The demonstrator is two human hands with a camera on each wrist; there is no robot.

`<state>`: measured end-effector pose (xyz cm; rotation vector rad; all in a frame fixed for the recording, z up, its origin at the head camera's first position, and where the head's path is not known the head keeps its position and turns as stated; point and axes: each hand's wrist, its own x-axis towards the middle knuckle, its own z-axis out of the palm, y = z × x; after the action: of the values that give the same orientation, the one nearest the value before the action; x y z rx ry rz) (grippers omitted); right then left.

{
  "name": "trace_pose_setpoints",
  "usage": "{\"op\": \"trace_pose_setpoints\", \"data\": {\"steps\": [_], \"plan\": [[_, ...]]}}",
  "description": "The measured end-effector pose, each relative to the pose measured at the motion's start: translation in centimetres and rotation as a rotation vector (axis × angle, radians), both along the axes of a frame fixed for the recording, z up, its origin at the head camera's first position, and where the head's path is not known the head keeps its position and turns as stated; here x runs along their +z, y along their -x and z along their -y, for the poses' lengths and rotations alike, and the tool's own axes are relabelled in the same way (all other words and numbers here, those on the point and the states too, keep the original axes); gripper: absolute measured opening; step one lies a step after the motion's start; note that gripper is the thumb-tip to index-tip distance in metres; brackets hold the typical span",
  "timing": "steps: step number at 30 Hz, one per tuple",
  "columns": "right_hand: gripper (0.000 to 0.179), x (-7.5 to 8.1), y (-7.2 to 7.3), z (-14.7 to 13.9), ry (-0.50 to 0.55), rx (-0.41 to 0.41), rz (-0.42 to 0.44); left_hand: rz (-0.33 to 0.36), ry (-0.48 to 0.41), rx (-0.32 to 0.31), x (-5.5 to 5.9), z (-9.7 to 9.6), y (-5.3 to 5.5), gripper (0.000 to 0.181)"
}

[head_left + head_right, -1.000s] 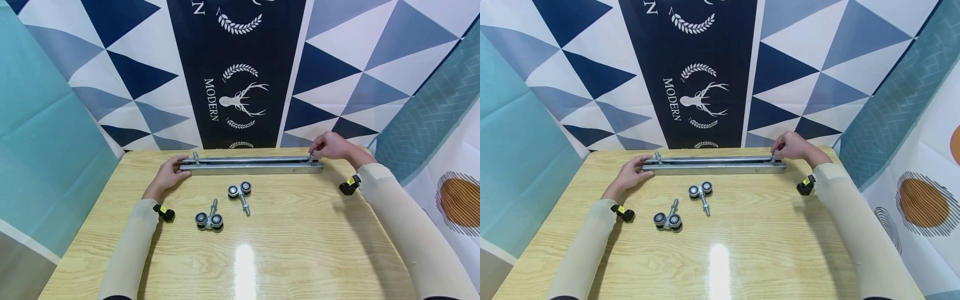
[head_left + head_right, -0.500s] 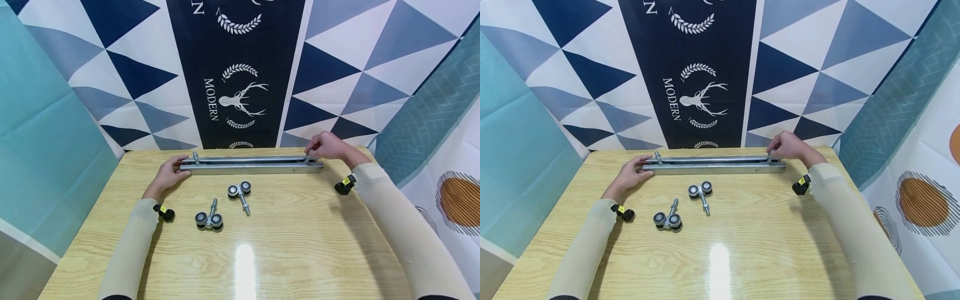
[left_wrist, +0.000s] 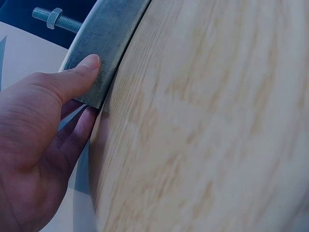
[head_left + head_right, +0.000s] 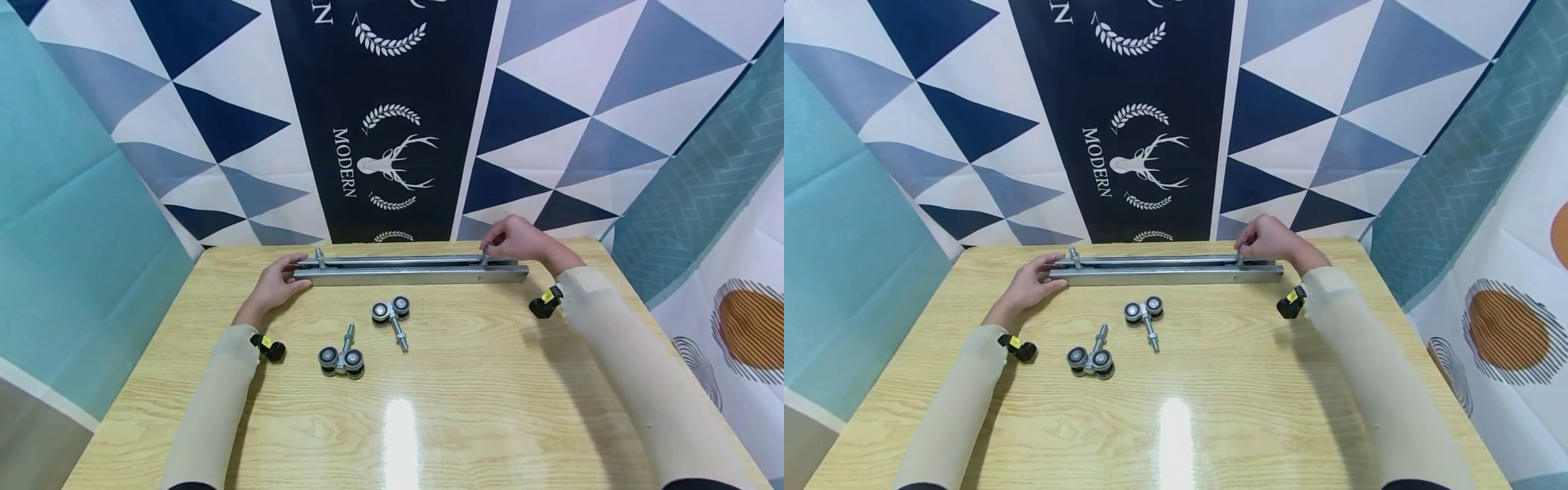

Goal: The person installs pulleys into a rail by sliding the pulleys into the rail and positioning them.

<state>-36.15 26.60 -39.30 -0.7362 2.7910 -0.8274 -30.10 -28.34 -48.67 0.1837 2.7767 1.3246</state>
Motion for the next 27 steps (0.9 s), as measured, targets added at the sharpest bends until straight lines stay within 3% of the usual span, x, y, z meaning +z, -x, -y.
{"op": "trace_pose_setpoints", "data": {"steps": [27], "plan": [[0.019, -0.9, 0.4, 8.1, 0.083, 0.054, 0.009, -0.017, 0.004, -0.005, -0.3, 0.2, 0.1, 0.068]]}}
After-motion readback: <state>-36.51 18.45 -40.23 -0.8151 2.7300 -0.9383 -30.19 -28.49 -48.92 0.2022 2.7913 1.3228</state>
